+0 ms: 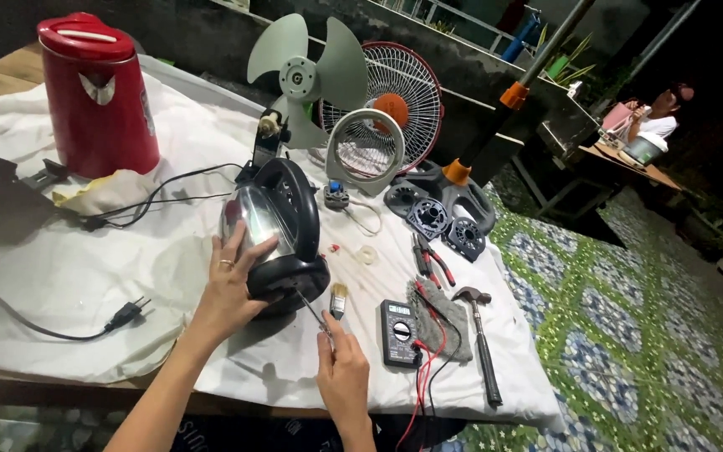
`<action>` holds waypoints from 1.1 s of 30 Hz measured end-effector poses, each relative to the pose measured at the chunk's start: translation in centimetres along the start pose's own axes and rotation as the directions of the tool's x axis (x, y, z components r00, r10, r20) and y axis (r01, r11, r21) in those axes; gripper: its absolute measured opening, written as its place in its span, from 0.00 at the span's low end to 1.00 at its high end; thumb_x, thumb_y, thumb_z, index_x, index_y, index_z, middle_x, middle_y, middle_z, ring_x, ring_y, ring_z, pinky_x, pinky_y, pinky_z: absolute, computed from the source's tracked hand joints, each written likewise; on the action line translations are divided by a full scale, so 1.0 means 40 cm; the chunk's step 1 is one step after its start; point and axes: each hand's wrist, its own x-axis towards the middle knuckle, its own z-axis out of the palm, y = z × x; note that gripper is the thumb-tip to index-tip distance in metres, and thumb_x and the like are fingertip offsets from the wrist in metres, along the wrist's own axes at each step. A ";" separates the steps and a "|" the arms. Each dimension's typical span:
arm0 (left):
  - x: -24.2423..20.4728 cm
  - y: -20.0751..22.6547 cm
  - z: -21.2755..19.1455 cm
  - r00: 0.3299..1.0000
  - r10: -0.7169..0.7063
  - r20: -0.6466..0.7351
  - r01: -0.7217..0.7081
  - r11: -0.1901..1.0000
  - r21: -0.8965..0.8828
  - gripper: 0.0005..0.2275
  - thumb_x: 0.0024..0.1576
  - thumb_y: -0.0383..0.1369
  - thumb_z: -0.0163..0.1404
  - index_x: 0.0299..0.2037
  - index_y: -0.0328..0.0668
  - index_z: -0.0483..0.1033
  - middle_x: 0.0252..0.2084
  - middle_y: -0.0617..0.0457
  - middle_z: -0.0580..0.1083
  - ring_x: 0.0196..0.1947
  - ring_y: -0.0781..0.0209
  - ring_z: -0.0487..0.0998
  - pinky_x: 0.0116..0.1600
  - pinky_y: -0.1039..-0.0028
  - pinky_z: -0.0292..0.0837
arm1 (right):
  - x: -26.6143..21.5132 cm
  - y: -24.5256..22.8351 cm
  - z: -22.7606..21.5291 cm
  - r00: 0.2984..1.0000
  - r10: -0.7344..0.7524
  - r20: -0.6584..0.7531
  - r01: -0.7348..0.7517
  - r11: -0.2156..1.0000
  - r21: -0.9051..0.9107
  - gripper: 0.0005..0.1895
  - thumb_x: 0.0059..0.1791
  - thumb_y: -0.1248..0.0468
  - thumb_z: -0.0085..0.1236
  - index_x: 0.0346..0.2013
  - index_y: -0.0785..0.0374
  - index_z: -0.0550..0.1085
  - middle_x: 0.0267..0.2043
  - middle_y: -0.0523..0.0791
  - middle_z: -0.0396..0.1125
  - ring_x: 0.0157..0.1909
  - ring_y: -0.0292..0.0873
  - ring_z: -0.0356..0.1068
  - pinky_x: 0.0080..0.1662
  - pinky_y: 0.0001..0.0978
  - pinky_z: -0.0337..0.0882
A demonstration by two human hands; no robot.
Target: Repairing an electric kettle by testing it with a multimeter, using a screwdriver, and cleaning parts with a brush.
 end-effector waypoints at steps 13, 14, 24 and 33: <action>0.001 0.007 -0.002 0.999 -0.033 0.023 0.033 0.999 0.021 0.51 0.36 0.24 0.71 0.71 0.68 0.56 0.79 0.39 0.42 0.80 0.39 0.33 0.77 0.45 0.22 | 0.014 0.031 0.036 0.999 0.039 0.011 -0.039 0.999 -0.030 0.23 0.57 0.53 0.44 0.67 0.45 0.69 0.34 0.45 0.70 0.36 0.44 0.72 0.43 0.38 0.70; 0.002 0.006 -0.001 0.999 -0.033 0.022 0.033 0.999 0.021 0.51 0.36 0.24 0.71 0.71 0.68 0.56 0.79 0.39 0.42 0.80 0.39 0.33 0.77 0.45 0.22 | 0.013 0.028 0.035 0.999 0.039 0.011 -0.038 0.999 -0.030 0.23 0.57 0.53 0.44 0.67 0.45 0.69 0.34 0.45 0.70 0.36 0.44 0.72 0.43 0.38 0.70; -0.002 0.001 0.002 1.000 -0.023 0.005 0.023 1.000 0.018 0.50 0.37 0.27 0.72 0.72 0.68 0.56 0.79 0.38 0.43 0.80 0.40 0.34 0.77 0.44 0.24 | 0.005 0.008 0.030 0.997 -0.068 -0.046 0.066 0.997 -0.049 0.20 0.56 0.56 0.46 0.63 0.52 0.72 0.35 0.45 0.75 0.33 0.43 0.72 0.38 0.38 0.71; 0.000 -0.001 0.006 0.999 -0.042 0.008 0.041 0.999 0.034 0.49 0.37 0.27 0.71 0.71 0.69 0.57 0.79 0.40 0.43 0.79 0.35 0.35 0.77 0.43 0.27 | 0.005 0.015 0.035 0.995 -0.081 -0.056 0.078 0.995 -0.057 0.20 0.56 0.56 0.46 0.63 0.52 0.72 0.35 0.45 0.75 0.31 0.43 0.72 0.38 0.37 0.70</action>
